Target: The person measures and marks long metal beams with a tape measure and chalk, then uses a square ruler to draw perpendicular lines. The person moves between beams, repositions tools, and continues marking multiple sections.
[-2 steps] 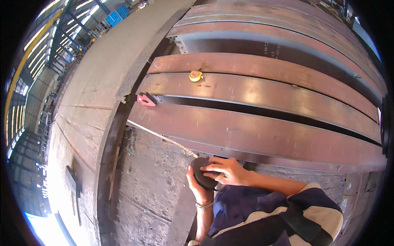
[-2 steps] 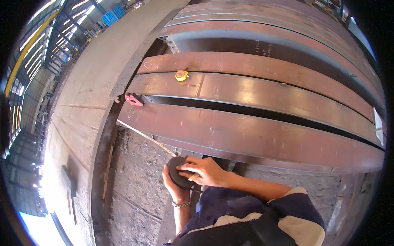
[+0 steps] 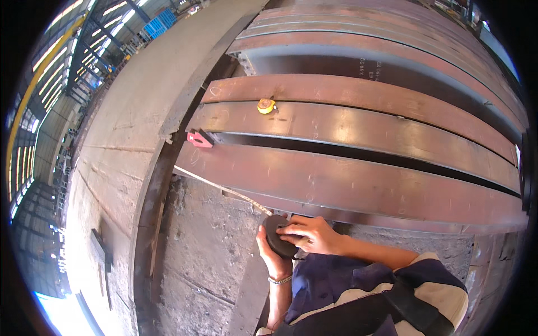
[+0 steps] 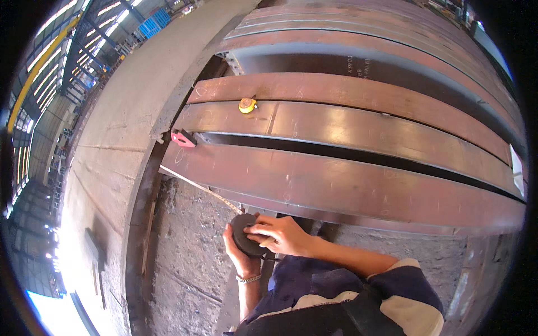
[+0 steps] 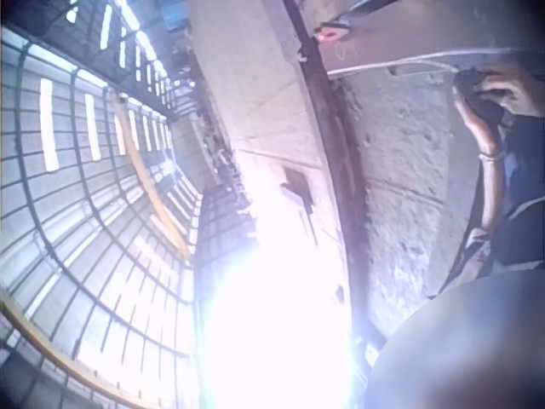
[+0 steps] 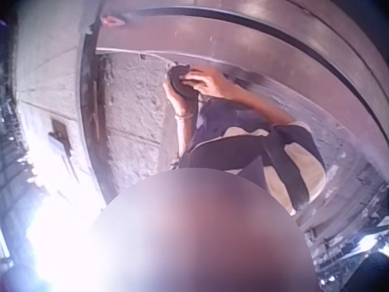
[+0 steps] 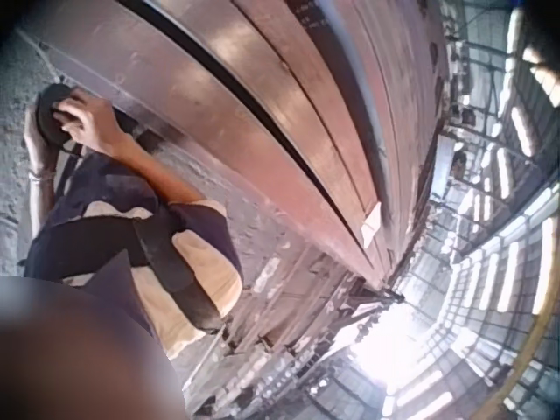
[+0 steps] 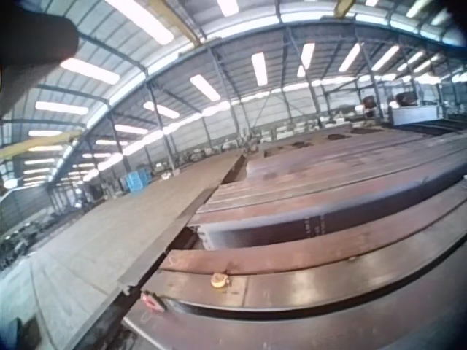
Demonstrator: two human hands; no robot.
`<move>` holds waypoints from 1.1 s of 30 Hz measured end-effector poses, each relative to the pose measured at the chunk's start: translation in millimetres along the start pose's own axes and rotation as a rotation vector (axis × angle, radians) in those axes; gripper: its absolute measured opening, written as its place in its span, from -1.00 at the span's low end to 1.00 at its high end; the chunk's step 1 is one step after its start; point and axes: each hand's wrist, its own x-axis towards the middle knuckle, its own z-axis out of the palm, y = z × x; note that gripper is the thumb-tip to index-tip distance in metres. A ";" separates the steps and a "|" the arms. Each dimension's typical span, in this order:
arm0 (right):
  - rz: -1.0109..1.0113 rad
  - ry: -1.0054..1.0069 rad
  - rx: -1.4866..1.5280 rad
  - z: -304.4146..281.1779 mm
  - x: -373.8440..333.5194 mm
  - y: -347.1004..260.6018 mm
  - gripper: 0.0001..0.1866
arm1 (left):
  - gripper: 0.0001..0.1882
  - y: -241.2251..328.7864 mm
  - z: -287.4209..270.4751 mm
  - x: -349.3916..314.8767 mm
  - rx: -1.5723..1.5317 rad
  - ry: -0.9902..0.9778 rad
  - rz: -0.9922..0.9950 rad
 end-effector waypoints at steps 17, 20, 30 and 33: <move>0.162 0.387 -0.078 -20.6 22.4 -7.4 -0.69 | -0.26 42.4 50.8 38.4 0.170 -0.478 0.075; 0.318 0.338 -0.087 -12.7 24.7 -11.3 -0.68 | -0.23 50.0 45.9 53.5 0.123 -0.468 0.028; 0.123 0.163 -0.211 7.2 28.9 -5.7 -0.65 | -0.16 70.1 20.2 93.2 0.094 -0.507 -0.114; 0.128 0.120 -0.209 10.5 25.4 -1.6 -0.67 | -0.15 71.7 15.4 102.9 0.065 -0.535 -0.203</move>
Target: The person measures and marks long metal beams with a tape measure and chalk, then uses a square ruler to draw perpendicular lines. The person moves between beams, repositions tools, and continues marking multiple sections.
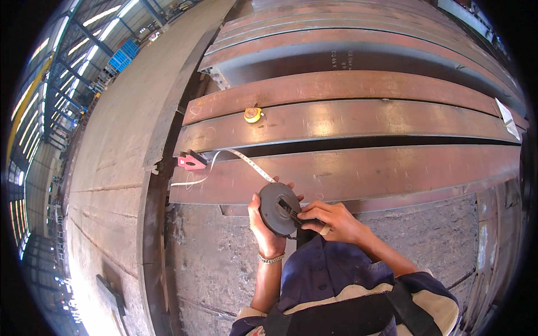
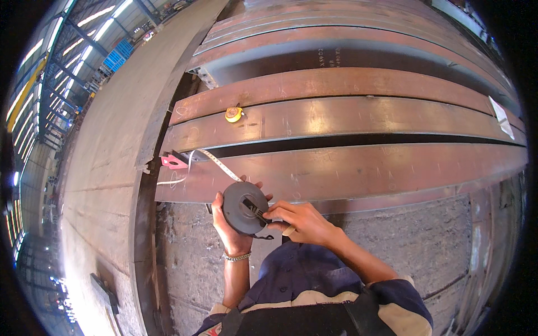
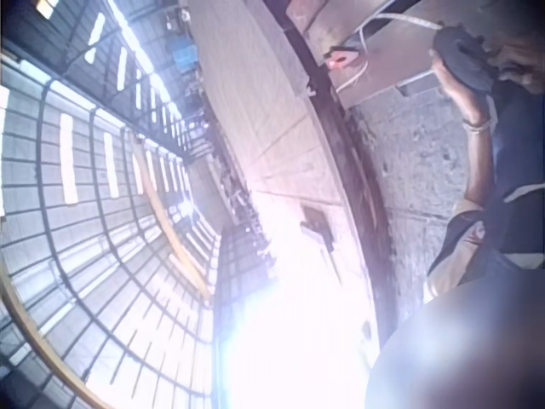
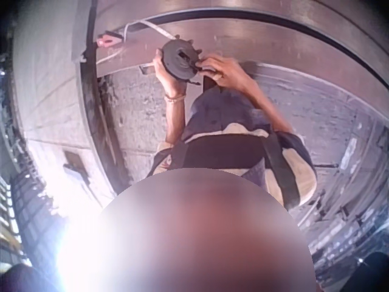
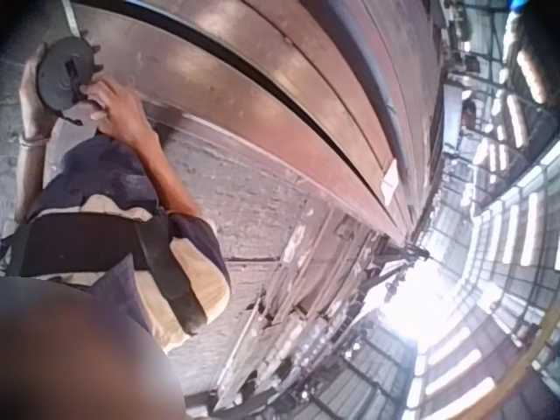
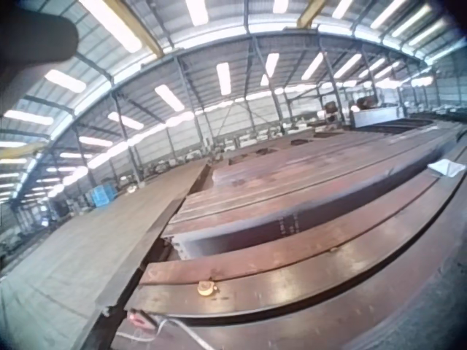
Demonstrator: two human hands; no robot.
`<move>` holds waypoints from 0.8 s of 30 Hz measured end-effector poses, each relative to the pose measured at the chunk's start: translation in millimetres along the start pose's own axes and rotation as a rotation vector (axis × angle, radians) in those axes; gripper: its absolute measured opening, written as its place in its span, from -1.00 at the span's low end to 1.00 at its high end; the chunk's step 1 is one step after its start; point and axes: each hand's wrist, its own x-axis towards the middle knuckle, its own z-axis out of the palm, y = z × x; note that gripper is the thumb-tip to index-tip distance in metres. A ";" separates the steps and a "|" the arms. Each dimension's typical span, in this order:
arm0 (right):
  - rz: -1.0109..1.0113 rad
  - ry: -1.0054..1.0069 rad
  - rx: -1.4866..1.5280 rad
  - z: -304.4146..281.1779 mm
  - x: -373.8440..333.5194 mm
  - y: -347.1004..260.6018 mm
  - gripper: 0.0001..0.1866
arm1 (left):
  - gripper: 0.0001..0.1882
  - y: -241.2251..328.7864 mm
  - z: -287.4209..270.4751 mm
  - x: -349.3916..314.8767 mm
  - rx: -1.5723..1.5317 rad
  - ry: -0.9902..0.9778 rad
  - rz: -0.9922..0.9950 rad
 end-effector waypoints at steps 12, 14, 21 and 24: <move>-0.237 0.075 -0.260 15.4 7.6 -25.5 -0.66 | -0.20 1.9 -4.9 -1.4 0.055 -0.154 -0.198; -0.150 0.230 -0.360 21.0 22.7 -30.0 -0.68 | -0.26 -1.6 -0.6 -5.8 0.123 -0.059 -0.161; 0.255 0.332 -0.328 18.8 30.3 -28.3 -0.88 | -0.30 19.2 1.7 -3.5 0.195 -0.116 -0.010; 0.228 0.274 -0.153 28.0 17.6 -45.2 -0.87 | -0.26 18.4 0.1 5.1 0.209 -0.139 0.021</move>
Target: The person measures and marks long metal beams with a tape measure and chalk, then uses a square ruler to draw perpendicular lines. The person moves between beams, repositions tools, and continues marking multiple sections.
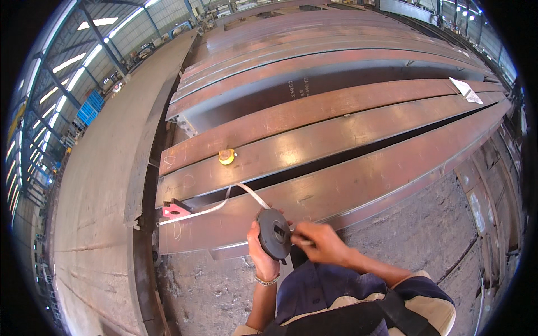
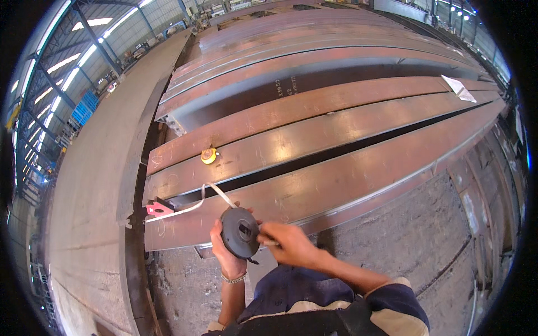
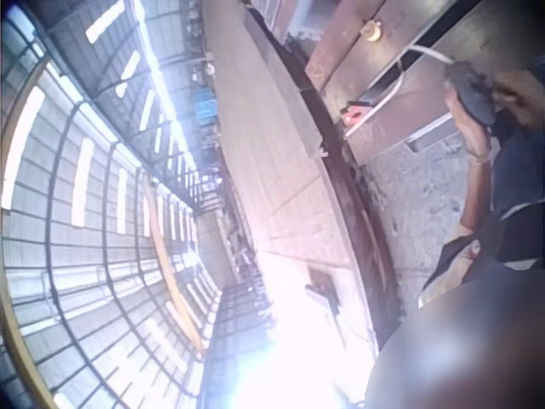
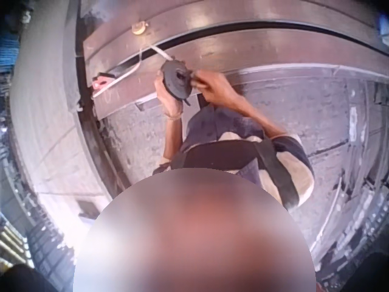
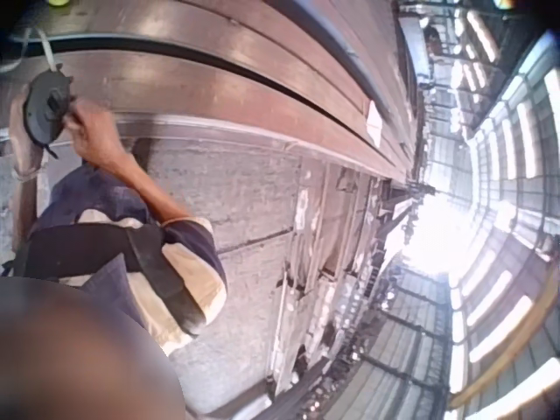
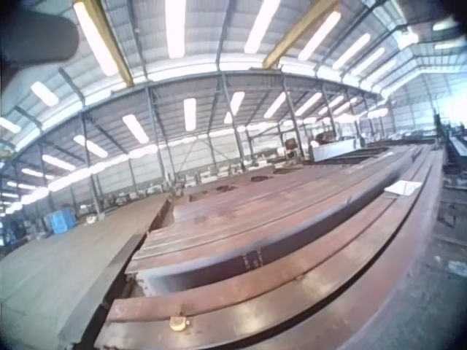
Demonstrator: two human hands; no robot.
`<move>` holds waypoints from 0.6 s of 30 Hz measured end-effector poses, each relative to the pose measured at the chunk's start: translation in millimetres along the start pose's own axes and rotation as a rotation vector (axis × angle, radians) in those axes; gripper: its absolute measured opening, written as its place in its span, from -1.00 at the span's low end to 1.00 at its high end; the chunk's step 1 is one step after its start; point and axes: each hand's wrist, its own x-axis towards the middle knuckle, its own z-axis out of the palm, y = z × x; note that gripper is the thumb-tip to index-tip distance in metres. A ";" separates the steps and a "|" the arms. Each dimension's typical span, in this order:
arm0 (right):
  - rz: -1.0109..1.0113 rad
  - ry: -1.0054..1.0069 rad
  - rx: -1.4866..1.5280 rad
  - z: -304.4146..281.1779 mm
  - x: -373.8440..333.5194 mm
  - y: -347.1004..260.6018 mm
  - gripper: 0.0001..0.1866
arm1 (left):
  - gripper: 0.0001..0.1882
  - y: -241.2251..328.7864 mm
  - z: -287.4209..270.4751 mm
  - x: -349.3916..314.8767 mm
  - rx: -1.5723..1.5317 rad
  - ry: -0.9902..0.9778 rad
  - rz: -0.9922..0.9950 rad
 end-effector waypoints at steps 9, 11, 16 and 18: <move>0.131 0.282 -0.058 10.2 25.3 -12.3 -0.83 | -0.42 -13.4 -2.0 -0.5 0.028 -0.114 -0.048; 0.193 0.300 -0.060 12.2 30.6 -6.1 -0.82 | -0.42 -10.0 -2.7 -2.6 0.042 -0.092 -0.036; 0.245 0.242 -0.059 21.1 33.8 -8.1 -0.82 | -0.41 2.5 -6.1 -5.0 0.007 -0.094 -0.040; 0.193 0.221 -0.065 21.9 36.2 -9.1 -0.82 | -0.41 4.0 -9.8 -9.9 -0.035 -0.050 0.005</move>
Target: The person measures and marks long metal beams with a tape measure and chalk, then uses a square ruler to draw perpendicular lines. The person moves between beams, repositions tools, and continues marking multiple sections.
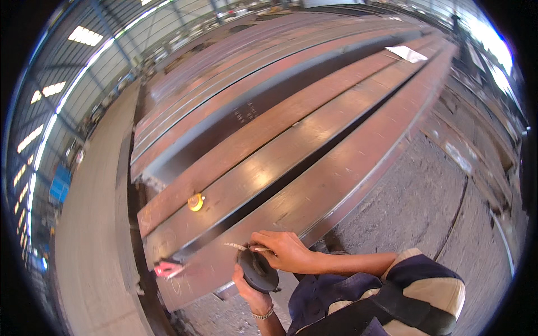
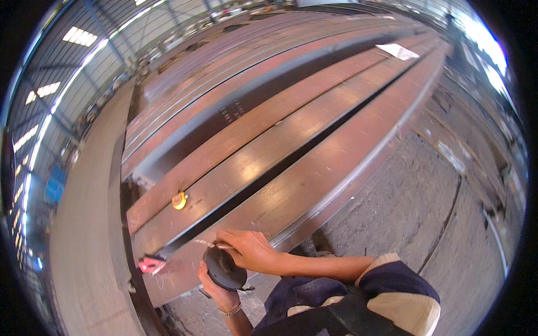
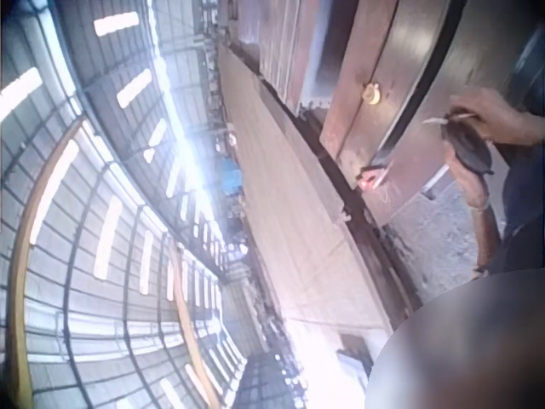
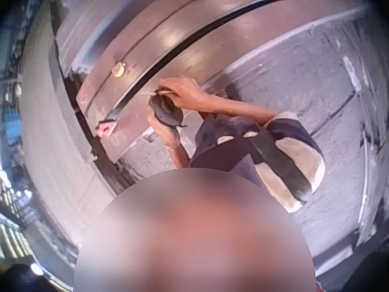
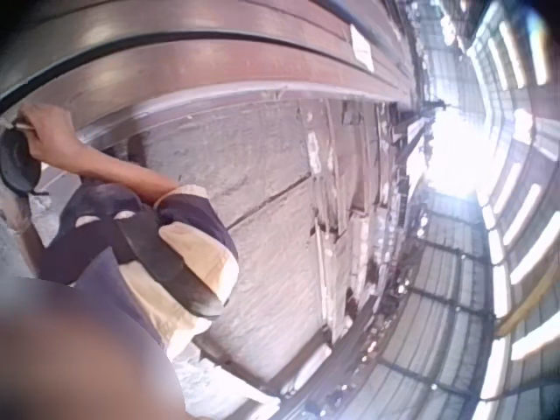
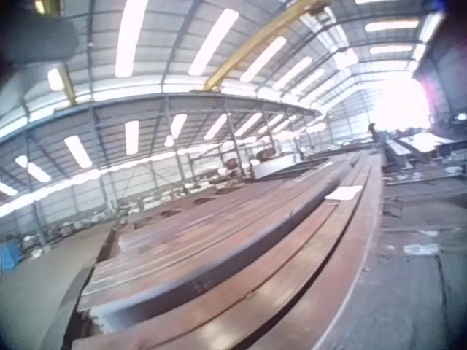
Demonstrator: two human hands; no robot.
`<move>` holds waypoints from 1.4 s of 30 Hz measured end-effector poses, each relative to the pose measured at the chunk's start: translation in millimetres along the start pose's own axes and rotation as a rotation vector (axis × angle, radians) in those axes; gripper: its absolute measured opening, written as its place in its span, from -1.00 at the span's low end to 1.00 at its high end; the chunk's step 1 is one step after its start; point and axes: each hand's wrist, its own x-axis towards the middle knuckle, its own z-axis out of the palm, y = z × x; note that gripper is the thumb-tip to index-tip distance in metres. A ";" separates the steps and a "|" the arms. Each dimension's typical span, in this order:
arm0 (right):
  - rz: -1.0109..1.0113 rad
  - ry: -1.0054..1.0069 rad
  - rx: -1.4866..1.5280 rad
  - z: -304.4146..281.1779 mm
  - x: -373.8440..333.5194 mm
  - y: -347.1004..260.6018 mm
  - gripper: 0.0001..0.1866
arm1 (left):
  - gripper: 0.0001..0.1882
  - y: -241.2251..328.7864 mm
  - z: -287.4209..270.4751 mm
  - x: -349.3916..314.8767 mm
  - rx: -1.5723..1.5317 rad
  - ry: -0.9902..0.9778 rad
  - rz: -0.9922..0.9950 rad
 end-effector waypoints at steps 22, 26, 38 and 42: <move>-0.002 0.429 0.409 -58.9 -23.9 28.4 -0.82 | -0.31 9.8 84.5 -10.2 0.761 -0.320 0.519; -0.155 0.550 0.070 -66.4 -20.0 28.9 -0.96 | -0.30 -12.9 89.4 -0.4 0.557 -0.406 0.254; 0.029 0.044 -0.115 -80.9 -42.2 43.8 -0.67 | -0.39 -32.1 75.5 20.5 0.192 -0.282 -0.047; -0.104 0.014 0.085 -57.4 -58.2 30.3 -0.80 | -0.29 -30.2 63.9 33.5 0.220 -0.184 0.009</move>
